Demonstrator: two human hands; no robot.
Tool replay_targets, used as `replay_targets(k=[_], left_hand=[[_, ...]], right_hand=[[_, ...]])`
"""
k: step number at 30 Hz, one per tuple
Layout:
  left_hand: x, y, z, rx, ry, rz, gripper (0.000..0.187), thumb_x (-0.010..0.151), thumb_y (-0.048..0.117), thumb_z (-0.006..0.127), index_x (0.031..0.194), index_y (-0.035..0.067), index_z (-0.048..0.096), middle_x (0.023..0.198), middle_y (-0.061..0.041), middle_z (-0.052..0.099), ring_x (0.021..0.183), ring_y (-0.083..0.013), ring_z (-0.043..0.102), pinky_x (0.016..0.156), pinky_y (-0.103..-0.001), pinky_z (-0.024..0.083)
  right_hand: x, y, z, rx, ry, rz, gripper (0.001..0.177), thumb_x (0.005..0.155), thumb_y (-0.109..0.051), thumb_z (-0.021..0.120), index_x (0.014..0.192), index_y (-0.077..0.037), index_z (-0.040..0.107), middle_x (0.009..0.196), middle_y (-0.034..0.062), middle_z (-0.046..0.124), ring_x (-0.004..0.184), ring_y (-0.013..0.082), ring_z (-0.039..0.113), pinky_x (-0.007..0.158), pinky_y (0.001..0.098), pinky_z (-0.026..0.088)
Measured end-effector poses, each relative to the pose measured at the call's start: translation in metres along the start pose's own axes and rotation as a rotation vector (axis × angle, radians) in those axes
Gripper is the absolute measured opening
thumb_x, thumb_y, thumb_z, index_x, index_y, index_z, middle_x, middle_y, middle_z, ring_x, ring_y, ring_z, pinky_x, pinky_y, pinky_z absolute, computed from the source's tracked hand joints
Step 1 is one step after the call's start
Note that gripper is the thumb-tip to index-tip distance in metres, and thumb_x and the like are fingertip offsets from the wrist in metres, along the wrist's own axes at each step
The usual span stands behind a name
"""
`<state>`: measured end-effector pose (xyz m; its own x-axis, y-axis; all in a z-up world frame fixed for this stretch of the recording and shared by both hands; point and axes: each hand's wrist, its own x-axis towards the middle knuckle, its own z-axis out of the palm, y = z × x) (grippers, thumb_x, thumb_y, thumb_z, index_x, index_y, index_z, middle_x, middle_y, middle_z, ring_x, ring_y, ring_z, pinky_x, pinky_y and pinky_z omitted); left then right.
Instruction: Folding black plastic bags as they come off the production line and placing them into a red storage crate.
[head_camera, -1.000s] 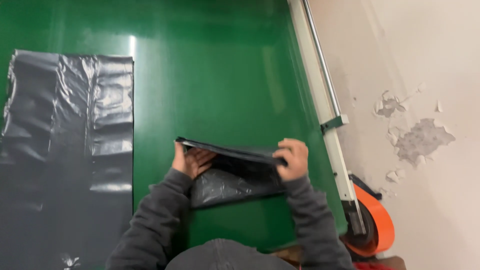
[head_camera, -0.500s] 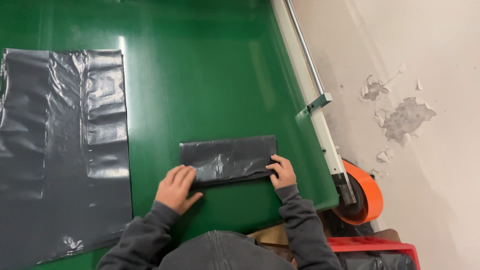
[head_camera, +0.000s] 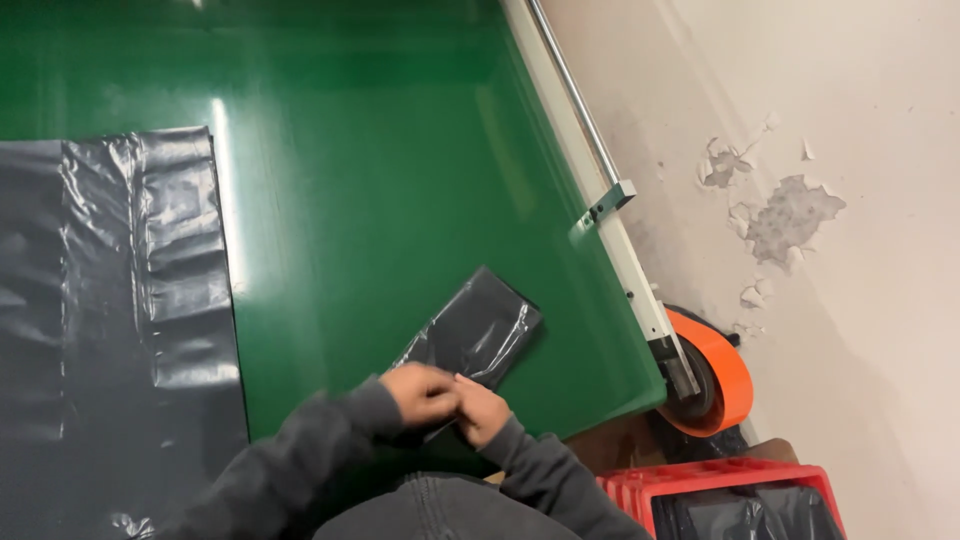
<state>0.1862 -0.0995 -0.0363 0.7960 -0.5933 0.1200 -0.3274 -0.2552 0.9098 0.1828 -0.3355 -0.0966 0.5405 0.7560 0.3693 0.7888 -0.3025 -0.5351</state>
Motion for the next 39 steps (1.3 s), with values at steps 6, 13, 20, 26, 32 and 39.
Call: replay_targets(k=[6,13,20,26,32,39], left_hand=[[0.084,-0.151,-0.015,-0.571,0.031,-0.669,0.059,0.1,0.055,0.042,0.106,0.007,0.076,0.099,-0.008,0.079,0.09,-0.025,0.074,0.079,-0.037,0.054],[0.083,-0.07,-0.012,0.286,0.31,-0.549,0.045,0.09,0.053,0.065,0.105,0.01,0.071,0.095,-0.016,0.076,0.087,-0.0359,0.071,0.079,-0.045,0.056],[-0.017,-0.033,-0.025,0.644,0.645,-0.476,0.051,0.087,0.052,0.072,0.113,0.01,0.061,0.108,-0.006,0.065,0.102,-0.0297,0.063,0.075,-0.044,0.054],[-0.195,0.018,-0.019,0.766,0.796,-0.701,0.075,0.073,0.06,0.075,0.129,0.013,0.059,0.135,-0.006,0.055,0.132,-0.03,0.043,0.099,-0.056,0.04],[-0.291,0.032,0.009,0.705,0.675,-1.008,0.101,0.066,0.064,0.08,0.148,0.016,0.047,0.163,-0.008,0.032,0.154,-0.033,0.014,0.112,-0.068,0.017],[-0.288,-0.02,0.027,0.923,0.988,-0.736,0.052,0.078,0.036,0.076,0.124,0.017,0.062,0.139,-0.005,0.056,0.137,-0.0328,0.043,0.104,-0.056,0.039]], right_hand=[[-0.086,0.128,0.044,0.618,0.356,0.95,0.025,0.107,-0.006,0.059,0.128,0.006,0.067,0.117,0.0245,0.071,0.099,0.0303,0.071,0.093,0.0418,0.054],[-0.021,0.094,-0.032,1.656,0.553,1.148,0.046,0.101,-0.014,0.049,0.143,0.003,0.047,0.139,0.0208,0.062,0.117,0.0336,0.07,0.103,0.0473,0.056],[-0.062,0.102,-0.055,0.792,0.647,1.153,0.037,0.103,-0.014,0.057,0.135,0.002,0.051,0.11,0.021,0.06,0.09,0.0341,0.061,0.073,0.0531,0.057],[0.063,-0.006,0.036,1.111,0.257,0.54,0.041,0.099,-0.019,0.062,0.133,-0.002,0.048,0.123,0.017,0.056,0.109,0.0328,0.061,0.086,0.0573,0.06],[0.147,-0.102,0.127,1.621,-0.33,0.423,0.063,0.097,-0.031,0.062,0.151,-0.009,0.038,0.149,0.012,0.047,0.146,0.0345,0.04,0.109,0.0617,0.046],[0.176,-0.122,0.162,1.424,-0.374,0.34,0.075,0.084,-0.015,0.067,0.153,-0.009,0.038,0.153,0.011,0.047,0.143,0.0312,0.044,0.108,0.0539,0.045]])
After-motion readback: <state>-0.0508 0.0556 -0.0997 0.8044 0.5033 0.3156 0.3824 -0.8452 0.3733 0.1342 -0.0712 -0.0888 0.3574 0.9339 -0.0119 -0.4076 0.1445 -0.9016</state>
